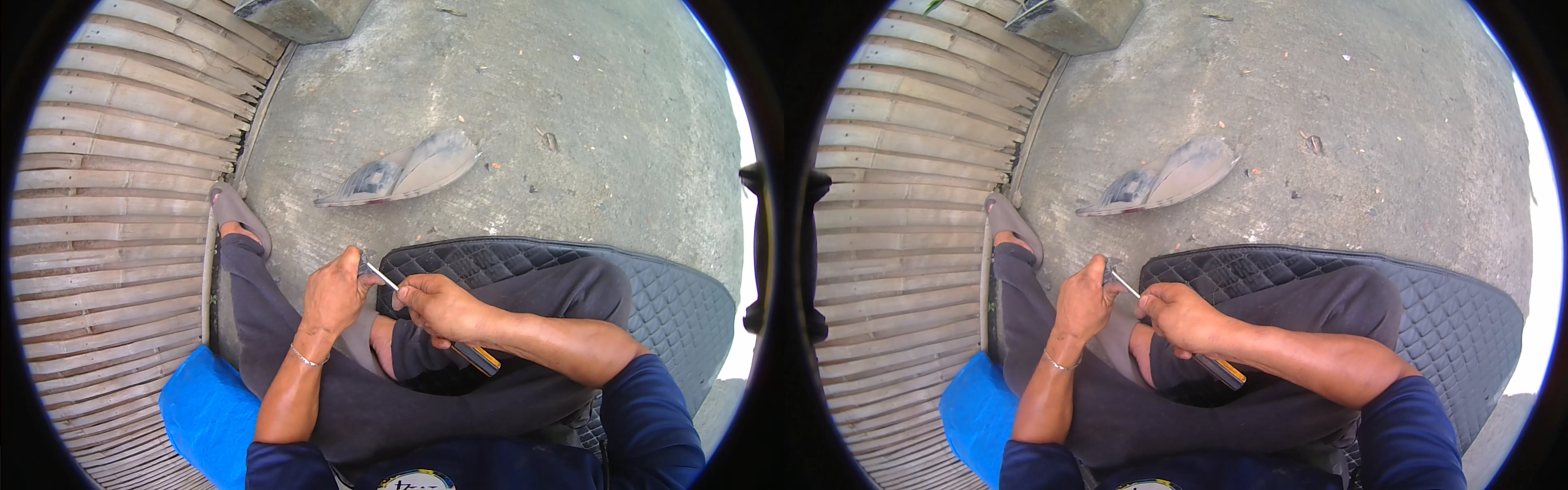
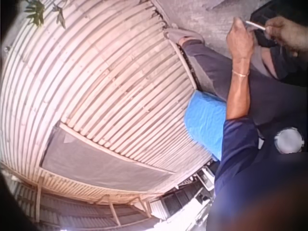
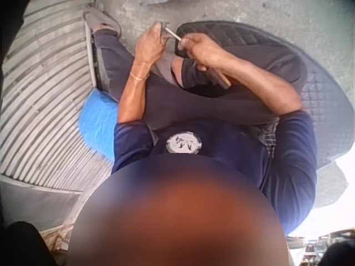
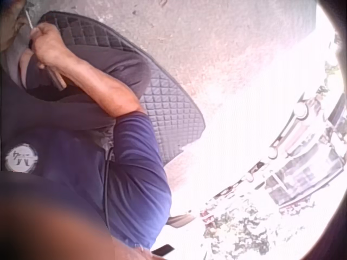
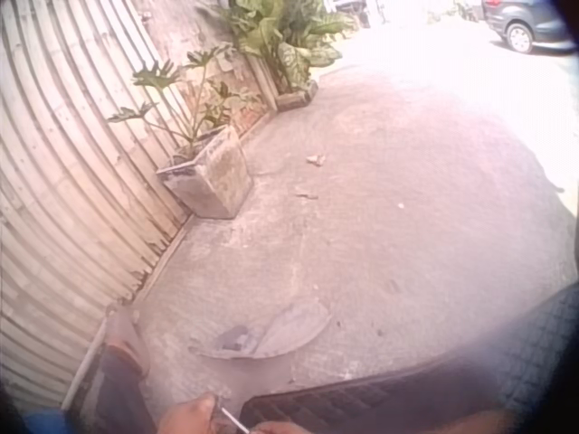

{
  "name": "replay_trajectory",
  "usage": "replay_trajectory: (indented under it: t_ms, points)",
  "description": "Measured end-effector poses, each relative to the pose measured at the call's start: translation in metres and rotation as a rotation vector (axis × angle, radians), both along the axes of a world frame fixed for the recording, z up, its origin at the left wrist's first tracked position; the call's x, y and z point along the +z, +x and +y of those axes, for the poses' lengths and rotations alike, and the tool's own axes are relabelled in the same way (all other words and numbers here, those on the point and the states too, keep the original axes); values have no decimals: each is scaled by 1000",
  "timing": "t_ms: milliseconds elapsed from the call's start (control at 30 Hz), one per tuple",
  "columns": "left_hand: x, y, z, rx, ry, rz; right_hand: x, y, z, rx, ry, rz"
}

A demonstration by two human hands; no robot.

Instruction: The person sits cross-legged and uses a screwdriver to disassemble and reassemble a small mechanical part held in their hands. They repeatedly insert and remove the screwdriver, adjust the part, and then place it into a compartment under a vehicle seat.

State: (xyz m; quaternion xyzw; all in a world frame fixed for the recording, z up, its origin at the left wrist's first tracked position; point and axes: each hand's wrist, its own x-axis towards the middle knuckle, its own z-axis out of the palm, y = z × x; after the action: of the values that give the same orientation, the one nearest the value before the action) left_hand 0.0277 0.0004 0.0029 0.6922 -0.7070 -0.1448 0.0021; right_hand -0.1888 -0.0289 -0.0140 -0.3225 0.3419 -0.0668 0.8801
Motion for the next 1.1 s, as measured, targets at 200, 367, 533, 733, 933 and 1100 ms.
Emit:
replay_trajectory:
  t_ms: [200, 367, 533, 733, 933, 1100]
  points:
    - [-8, 4, -3, -31, 0, 10, -1, -1, 6, -63, 161, -51]
    - [-1, -15, -5, -53, -2, 38, 14, 3, 1, -223, 206, -42]
    - [-13, -49, 5, 38, -64, 127, -1, -8, -35, -571, 230, -67]
    - [-4, -4, 5, 93, -111, 496, -9, -21, -54, -491, -232, -78]
    - [-1, -15, 16, 195, 181, 1201, -13, -20, -52, -325, -597, -94]
    - [5, -26, 17, 245, 420, 1457, -22, -11, -39, -167, -600, -216]
